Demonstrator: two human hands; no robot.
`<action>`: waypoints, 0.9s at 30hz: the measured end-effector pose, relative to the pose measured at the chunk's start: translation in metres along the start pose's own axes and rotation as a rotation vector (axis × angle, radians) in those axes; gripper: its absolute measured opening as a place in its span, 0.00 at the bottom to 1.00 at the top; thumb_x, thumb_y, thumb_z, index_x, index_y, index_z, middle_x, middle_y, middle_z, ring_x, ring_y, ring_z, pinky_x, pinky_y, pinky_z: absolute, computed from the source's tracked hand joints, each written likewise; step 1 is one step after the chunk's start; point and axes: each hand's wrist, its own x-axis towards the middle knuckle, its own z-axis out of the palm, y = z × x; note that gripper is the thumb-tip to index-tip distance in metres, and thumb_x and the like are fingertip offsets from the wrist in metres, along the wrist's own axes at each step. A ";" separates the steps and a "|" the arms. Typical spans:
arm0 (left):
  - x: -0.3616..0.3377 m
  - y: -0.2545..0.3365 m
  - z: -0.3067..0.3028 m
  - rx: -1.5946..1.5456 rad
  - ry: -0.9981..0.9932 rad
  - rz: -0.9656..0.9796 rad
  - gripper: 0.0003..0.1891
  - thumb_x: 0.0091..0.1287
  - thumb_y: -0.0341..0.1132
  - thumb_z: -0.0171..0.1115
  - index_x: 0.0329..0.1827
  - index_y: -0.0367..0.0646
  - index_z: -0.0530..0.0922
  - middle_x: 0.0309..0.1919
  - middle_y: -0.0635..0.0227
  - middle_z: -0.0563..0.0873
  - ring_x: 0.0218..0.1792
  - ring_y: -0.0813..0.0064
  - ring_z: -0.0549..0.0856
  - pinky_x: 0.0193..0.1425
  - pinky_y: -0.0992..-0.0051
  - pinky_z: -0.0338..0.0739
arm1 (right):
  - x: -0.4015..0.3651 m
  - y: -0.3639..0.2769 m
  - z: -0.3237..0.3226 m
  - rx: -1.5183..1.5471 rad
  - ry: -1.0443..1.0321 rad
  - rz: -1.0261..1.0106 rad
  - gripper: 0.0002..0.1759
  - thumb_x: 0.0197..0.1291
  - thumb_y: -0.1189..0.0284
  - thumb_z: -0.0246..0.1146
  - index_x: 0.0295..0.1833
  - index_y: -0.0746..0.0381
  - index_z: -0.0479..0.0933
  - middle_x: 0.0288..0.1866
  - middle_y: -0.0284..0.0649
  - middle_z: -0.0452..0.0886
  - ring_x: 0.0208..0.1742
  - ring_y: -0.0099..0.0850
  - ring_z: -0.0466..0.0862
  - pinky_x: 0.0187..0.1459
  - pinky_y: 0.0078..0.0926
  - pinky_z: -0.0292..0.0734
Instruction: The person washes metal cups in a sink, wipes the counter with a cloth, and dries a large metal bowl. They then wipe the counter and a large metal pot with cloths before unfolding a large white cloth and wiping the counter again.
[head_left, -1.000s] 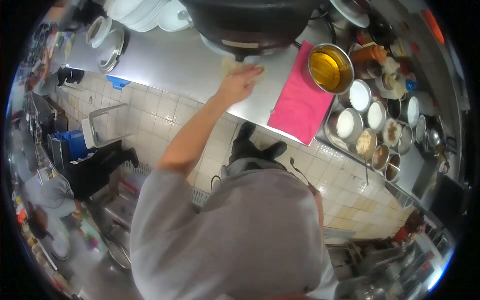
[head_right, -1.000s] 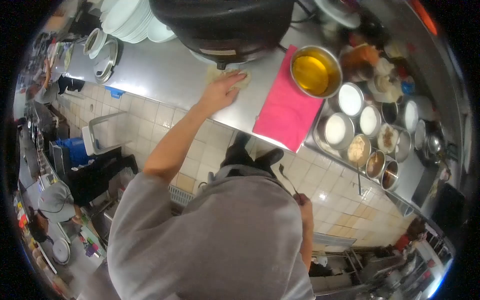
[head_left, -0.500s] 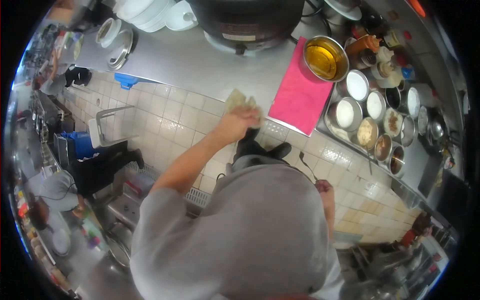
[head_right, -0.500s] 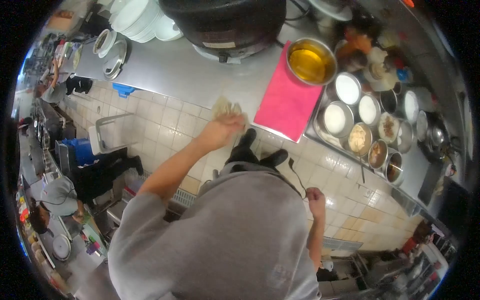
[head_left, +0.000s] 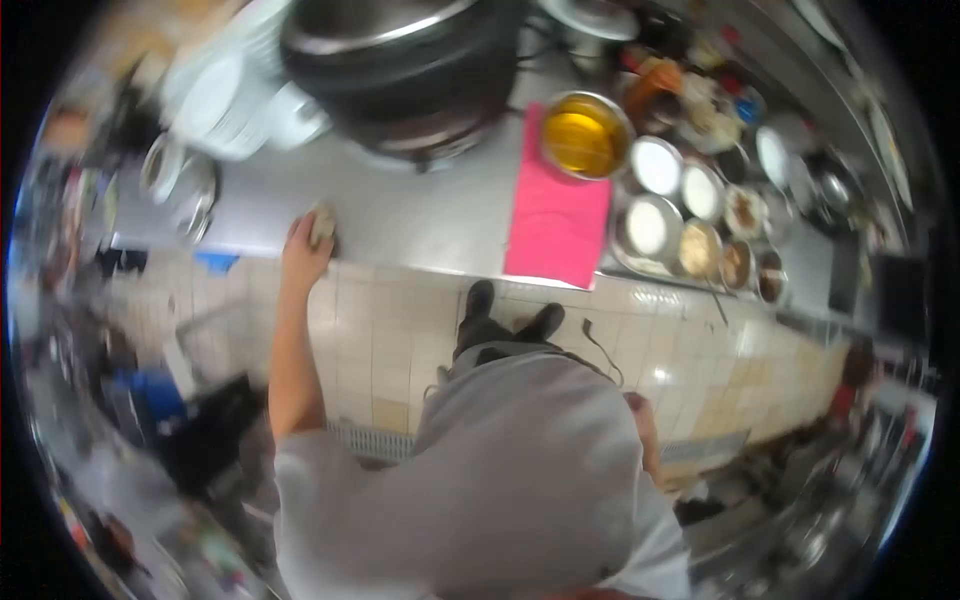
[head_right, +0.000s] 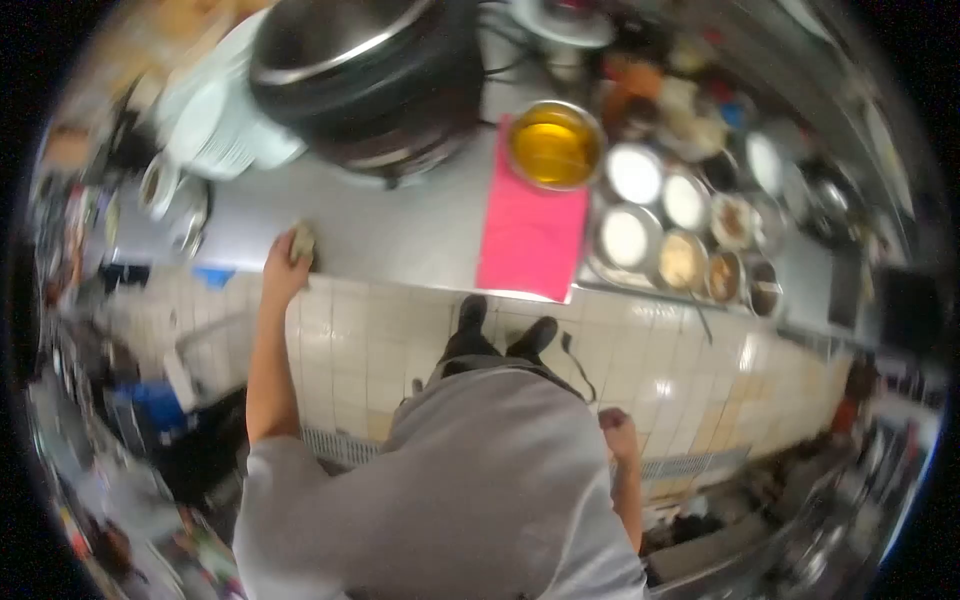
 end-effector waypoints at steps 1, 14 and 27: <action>0.000 -0.002 0.012 0.114 -0.015 0.019 0.27 0.61 0.29 0.60 0.66 0.41 0.75 0.56 0.44 0.80 0.55 0.43 0.81 0.59 0.56 0.77 | -0.002 0.012 -0.001 0.053 -0.001 0.003 0.09 0.64 0.75 0.61 0.42 0.69 0.82 0.31 0.38 0.84 0.35 0.24 0.80 0.39 0.26 0.77; -0.030 0.083 0.052 -0.285 -0.555 -0.071 0.30 0.59 0.26 0.65 0.68 0.41 0.75 0.55 0.50 0.84 0.55 0.56 0.84 0.61 0.65 0.77 | -0.043 -0.014 0.041 0.017 0.187 0.073 0.11 0.58 0.76 0.57 0.42 0.66 0.83 0.31 0.44 0.85 0.34 0.29 0.80 0.40 0.31 0.77; -0.091 0.479 0.016 -0.842 -0.768 0.116 0.23 0.60 0.21 0.67 0.60 0.38 0.76 0.49 0.67 0.84 0.49 0.76 0.83 0.54 0.76 0.78 | -0.076 0.174 -0.022 0.372 0.394 0.146 0.10 0.61 0.72 0.60 0.41 0.66 0.83 0.30 0.41 0.85 0.34 0.29 0.82 0.40 0.29 0.77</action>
